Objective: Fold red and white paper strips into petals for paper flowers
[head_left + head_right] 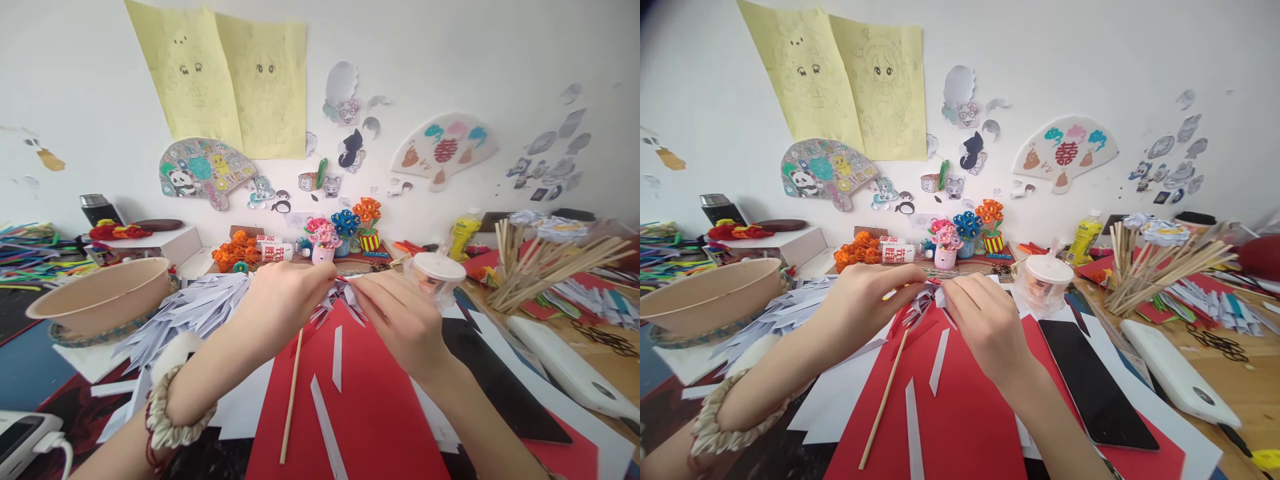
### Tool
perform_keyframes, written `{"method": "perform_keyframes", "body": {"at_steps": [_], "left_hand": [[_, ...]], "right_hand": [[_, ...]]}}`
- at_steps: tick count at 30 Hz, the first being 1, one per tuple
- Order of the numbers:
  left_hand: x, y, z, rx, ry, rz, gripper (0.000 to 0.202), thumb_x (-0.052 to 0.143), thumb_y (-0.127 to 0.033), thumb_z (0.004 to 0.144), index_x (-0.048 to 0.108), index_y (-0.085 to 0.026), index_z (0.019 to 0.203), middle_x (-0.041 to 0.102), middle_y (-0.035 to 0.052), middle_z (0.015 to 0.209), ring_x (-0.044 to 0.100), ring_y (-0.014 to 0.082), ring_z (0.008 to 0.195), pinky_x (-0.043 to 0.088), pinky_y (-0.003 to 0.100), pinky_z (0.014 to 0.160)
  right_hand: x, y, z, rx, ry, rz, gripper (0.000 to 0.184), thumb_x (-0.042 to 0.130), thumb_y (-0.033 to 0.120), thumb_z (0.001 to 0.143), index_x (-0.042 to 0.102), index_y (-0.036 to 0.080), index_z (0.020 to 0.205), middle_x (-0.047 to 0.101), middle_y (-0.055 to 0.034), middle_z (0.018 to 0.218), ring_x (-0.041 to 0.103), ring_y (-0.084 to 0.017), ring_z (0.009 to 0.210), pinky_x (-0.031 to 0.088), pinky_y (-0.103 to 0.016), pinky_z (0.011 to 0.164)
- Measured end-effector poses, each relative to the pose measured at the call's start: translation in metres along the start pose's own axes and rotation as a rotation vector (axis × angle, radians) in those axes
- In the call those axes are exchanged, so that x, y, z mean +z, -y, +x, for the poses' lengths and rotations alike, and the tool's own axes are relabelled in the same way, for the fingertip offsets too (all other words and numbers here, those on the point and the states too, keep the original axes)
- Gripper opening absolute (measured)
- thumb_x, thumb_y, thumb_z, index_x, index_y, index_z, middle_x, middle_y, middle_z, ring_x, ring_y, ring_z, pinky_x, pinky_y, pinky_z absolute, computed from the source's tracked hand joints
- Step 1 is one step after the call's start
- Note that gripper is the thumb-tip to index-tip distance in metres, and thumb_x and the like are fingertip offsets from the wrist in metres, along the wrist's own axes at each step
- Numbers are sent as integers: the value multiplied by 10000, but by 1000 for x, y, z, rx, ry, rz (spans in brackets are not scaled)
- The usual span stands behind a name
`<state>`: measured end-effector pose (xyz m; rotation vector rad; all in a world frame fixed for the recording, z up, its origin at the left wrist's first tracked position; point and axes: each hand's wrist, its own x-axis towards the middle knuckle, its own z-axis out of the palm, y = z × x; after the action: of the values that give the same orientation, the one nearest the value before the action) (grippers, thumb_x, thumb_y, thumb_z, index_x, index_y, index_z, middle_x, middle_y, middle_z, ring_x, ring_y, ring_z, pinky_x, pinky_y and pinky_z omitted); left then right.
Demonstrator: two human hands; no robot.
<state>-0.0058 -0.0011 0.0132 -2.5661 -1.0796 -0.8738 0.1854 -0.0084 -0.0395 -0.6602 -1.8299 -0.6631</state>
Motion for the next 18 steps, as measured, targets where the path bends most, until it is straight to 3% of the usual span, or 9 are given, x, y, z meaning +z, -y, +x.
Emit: {"method": "perform_keyframes", "body": {"at_steps": [2, 6, 8, 13, 18], "left_hand": [[0, -1, 1, -31, 0, 10, 189, 499, -172, 931, 662, -201, 838, 706, 7, 668, 639, 135, 568, 430, 204, 558], [0, -1, 2, -88, 2, 19, 177, 512, -186, 923, 643, -193, 803, 661, -11, 587, 564, 118, 477, 390, 202, 517], [1, -1, 2, -62, 1, 19, 184, 511, -176, 918, 653, -195, 802, 670, -5, 603, 579, 121, 500, 388, 203, 523], [3, -1, 1, -82, 23, 40, 184, 527, -161, 892, 660, -188, 768, 693, 8, 637, 602, 128, 536, 394, 214, 542], [1, -3, 0, -130, 18, 37, 175, 538, -145, 850, 634, -174, 707, 665, 3, 595, 559, 116, 502, 388, 218, 541]], "right_hand": [[0, 1, 1, 77, 0, 41, 137, 601, 5, 894, 673, 120, 912, 762, -114, 806, 720, -223, 751, 580, -348, 722], [-1, 3, 1, 380, 43, 172, 97, 661, 62, 870, 681, 157, 865, 763, -42, 764, 706, -161, 621, 573, -263, 611], [0, 3, 1, 419, 57, 184, 98, 669, 71, 866, 674, 163, 832, 757, -34, 746, 696, -157, 600, 562, -256, 587], [3, 5, -2, 214, 93, 96, 126, 561, 46, 929, 658, 121, 900, 733, -105, 803, 704, -209, 736, 562, -317, 690], [2, 7, -1, 33, 68, 54, 142, 542, 1, 916, 652, 91, 912, 705, -118, 758, 675, -217, 710, 562, -343, 686]]}}
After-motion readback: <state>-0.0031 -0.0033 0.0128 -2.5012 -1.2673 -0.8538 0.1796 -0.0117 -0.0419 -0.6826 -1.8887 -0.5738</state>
